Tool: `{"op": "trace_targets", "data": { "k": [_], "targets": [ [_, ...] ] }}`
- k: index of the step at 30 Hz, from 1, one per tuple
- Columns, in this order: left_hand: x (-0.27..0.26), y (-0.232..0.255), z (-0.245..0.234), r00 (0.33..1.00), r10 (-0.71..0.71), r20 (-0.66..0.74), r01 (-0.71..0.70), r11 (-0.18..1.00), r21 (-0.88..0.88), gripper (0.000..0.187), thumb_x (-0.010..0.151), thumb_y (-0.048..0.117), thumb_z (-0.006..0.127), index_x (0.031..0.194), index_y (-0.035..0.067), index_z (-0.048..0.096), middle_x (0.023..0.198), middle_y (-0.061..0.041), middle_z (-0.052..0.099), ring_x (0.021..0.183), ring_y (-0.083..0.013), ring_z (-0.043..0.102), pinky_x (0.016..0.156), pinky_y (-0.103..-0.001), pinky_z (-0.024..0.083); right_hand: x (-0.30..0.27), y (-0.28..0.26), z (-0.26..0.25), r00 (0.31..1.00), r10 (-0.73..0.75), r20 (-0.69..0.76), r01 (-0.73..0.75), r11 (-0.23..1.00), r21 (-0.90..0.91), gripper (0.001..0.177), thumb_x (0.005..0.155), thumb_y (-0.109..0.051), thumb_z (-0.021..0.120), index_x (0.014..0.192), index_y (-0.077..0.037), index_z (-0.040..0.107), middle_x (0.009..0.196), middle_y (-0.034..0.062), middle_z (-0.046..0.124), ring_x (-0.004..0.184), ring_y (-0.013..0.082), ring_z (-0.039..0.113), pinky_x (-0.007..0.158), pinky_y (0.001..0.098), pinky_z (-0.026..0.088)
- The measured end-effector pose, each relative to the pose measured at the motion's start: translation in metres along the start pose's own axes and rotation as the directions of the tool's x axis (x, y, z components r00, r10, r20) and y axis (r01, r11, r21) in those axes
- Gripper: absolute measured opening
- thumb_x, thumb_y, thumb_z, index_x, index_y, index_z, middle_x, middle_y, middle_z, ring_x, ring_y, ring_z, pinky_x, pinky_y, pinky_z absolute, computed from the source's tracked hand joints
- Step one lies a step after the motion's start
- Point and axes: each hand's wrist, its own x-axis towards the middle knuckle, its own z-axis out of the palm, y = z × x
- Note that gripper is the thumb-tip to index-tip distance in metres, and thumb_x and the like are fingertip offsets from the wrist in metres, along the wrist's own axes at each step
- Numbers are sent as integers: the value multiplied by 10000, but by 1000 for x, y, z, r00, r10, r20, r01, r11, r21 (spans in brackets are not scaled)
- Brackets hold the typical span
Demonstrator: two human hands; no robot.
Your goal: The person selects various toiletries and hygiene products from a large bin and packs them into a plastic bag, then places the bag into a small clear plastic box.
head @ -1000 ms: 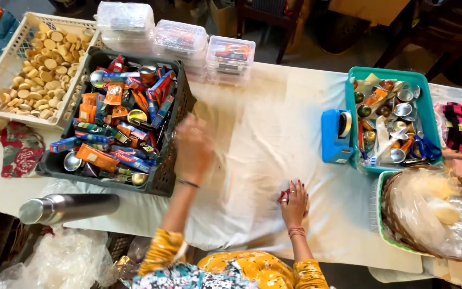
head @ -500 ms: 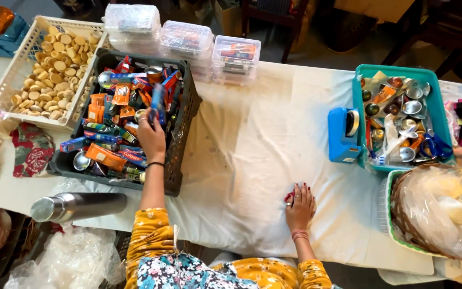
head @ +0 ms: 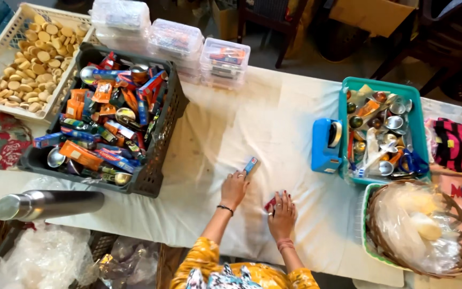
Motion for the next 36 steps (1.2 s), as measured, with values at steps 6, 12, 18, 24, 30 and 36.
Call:
{"op": "trace_targets", "data": {
  "k": [6,12,18,24,30,36],
  "targets": [
    [119,2,-206,971,220,-96,-14,450,893,201,934,123,543,1045,31,683,729,-68,574,615,-184,546,536,-321,436,-2,12,-3,996,-81,20,80,995,60,591,896,-268,623,1462,-148,500,1560,112,440,1463,296,378,1196,509,256],
    [127,-175,-299,989,40,-139,46,823,565,310,902,18,642,1150,155,770,1242,-66,713,1141,-290,659,996,-415,517,0,6,-7,997,-77,-12,77,996,38,569,907,-268,619,1454,-154,505,1547,104,462,1455,284,394,1189,502,273],
    [103,-201,-308,996,44,-75,20,727,686,547,779,67,648,1291,243,725,1407,-42,647,1187,-274,615,1025,-415,454,-1,0,0,997,-36,-67,37,999,28,538,918,-270,621,1434,-145,529,1527,107,485,1438,294,413,1209,494,274],
    [101,-235,-290,996,19,-88,48,711,701,410,941,96,641,1281,309,725,1372,13,684,1175,-229,609,1005,-408,464,1,-2,-1,998,-4,-56,6,999,43,522,896,-255,635,1399,-139,559,1515,102,500,1423,288,432,1204,486,286],
    [104,-180,-317,956,144,-256,16,846,533,166,980,176,691,1146,173,700,1123,-46,702,1076,-282,634,996,-465,476,0,-1,-1,999,-3,-53,6,999,41,515,891,-257,641,1389,-147,571,1512,100,503,1419,293,436,1212,477,283],
    [128,-190,-327,787,-218,-577,106,969,-222,246,1077,145,652,1203,17,484,1117,-150,580,945,-344,628,898,-451,522,1,0,-3,999,0,-49,4,997,83,543,878,-237,652,1408,-154,567,1518,94,496,1437,287,420,1196,478,280]
  ]
}}
